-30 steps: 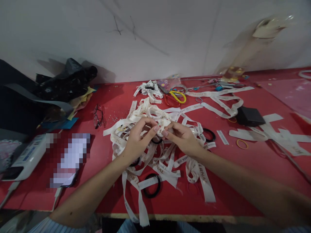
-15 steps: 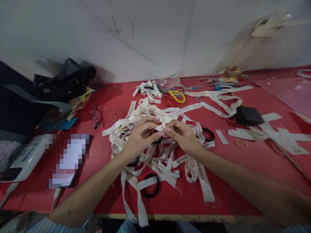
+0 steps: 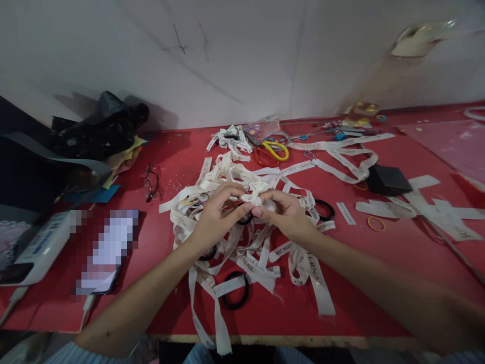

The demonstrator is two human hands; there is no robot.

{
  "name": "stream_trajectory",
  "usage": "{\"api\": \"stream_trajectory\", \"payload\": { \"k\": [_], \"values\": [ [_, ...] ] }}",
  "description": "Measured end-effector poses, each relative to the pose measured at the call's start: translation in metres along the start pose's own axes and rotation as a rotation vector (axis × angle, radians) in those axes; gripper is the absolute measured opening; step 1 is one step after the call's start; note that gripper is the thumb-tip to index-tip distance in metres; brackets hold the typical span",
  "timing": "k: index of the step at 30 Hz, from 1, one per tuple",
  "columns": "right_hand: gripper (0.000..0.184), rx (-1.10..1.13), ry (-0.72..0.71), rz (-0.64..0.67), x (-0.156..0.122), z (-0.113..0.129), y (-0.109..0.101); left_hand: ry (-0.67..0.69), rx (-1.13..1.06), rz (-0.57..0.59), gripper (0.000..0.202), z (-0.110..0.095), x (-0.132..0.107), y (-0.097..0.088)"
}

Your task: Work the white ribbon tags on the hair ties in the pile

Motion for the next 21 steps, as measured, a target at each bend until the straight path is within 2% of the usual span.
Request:
{"api": "stream_trajectory", "payload": {
  "k": [10, 14, 18, 21],
  "values": [
    [0.027, -0.052, 0.008, -0.042, 0.001, -0.007, -0.004, 0.023, 0.028, -0.067, 0.012, -0.001, 0.0, -0.007],
    [0.024, -0.016, 0.033, 0.017, 0.003, -0.004, 0.002, 0.022, 0.061, -0.074, 0.014, -0.001, 0.0, -0.008],
    [0.019, 0.009, 0.04, 0.108, 0.005, -0.001, 0.01, -0.001, 0.002, -0.041, 0.014, 0.001, 0.001, -0.007],
    [0.016, -0.024, 0.013, 0.102, 0.004, 0.0, 0.009, -0.032, -0.067, -0.017, 0.009, 0.003, 0.001, -0.005]
  ]
}}
Point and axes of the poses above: each hand's wrist, its own x-axis towards the middle knuckle, its own y-axis out of the palm, z = x × y, the point moved 9 cm from there along x, towards the middle knuckle, and after that the axes turned 5 degrees about -y, right-handed, at the moved point
